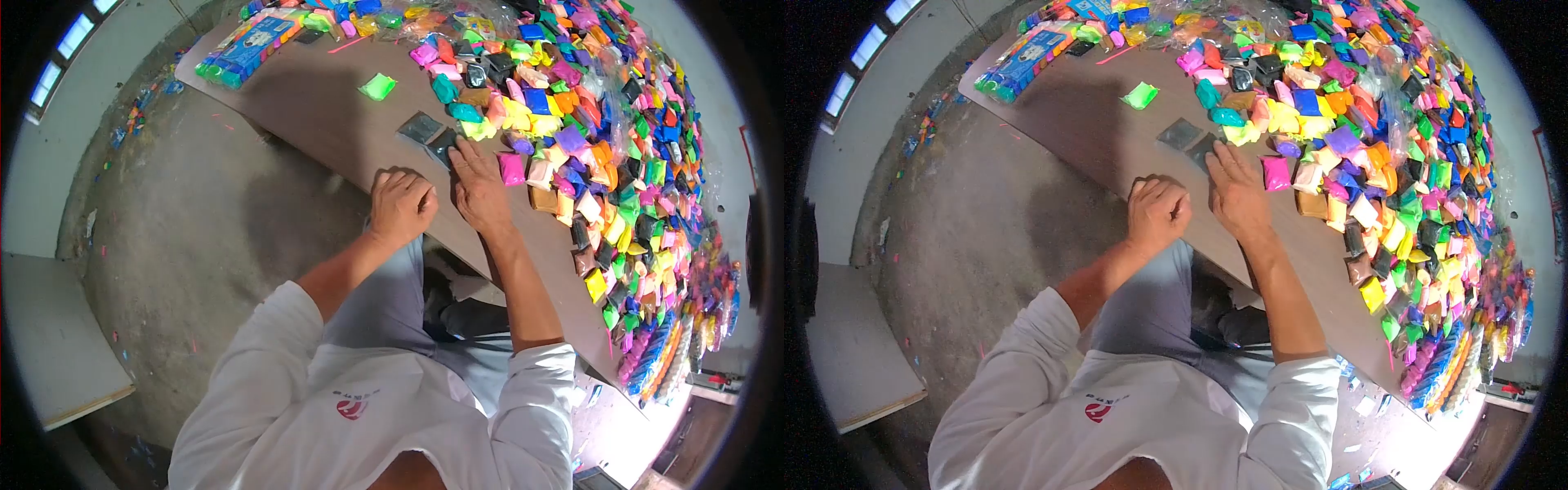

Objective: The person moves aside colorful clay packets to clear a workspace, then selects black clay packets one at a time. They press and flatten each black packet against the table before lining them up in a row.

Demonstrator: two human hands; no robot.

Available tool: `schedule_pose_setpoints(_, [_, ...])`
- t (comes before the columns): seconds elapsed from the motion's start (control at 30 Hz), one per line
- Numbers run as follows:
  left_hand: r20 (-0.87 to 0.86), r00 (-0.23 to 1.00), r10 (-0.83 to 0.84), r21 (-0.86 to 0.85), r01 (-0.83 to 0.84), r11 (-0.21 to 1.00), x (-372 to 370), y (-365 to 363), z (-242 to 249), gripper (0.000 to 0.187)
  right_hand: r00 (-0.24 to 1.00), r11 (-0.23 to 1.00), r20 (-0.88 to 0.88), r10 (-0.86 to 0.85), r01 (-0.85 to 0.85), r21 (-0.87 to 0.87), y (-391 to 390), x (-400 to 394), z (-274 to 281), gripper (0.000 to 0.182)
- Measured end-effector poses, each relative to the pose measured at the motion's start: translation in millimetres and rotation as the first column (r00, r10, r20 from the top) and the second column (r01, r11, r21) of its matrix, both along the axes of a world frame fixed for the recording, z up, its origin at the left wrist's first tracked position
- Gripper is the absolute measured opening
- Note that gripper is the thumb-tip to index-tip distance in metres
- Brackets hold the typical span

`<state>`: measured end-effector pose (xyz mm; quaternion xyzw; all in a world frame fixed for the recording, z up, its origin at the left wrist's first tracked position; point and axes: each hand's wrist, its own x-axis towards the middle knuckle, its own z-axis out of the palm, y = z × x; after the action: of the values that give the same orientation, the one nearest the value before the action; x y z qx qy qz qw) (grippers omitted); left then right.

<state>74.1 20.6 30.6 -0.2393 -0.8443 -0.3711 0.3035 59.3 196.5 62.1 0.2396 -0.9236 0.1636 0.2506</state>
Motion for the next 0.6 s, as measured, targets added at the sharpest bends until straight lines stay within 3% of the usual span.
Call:
schedule_pose_setpoints(0.33, [-0.015,1.000,-0.007,-0.027,0.007,1.000,0.8,1.3,1.8,0.006,0.999,1.000,0.039,-0.018,0.019,-0.012,-4.1,-9.4,-14.5,0.036])
schedule_pose_setpoints(0.47, [-0.002,0.996,-0.084,-0.043,0.084,0.996,-3.5,4.3,2.4,0.006,0.991,0.976,-0.110,-0.073,0.048,-0.213,-1.4,-0.1,-15.1,0.035])
schedule_pose_setpoints(0.6, [0.068,0.995,-0.069,-0.122,0.077,0.990,-1.5,4.0,9.8,0.011,0.937,0.909,-0.199,-0.287,0.201,-0.365,17.4,48.8,7.2,0.036])
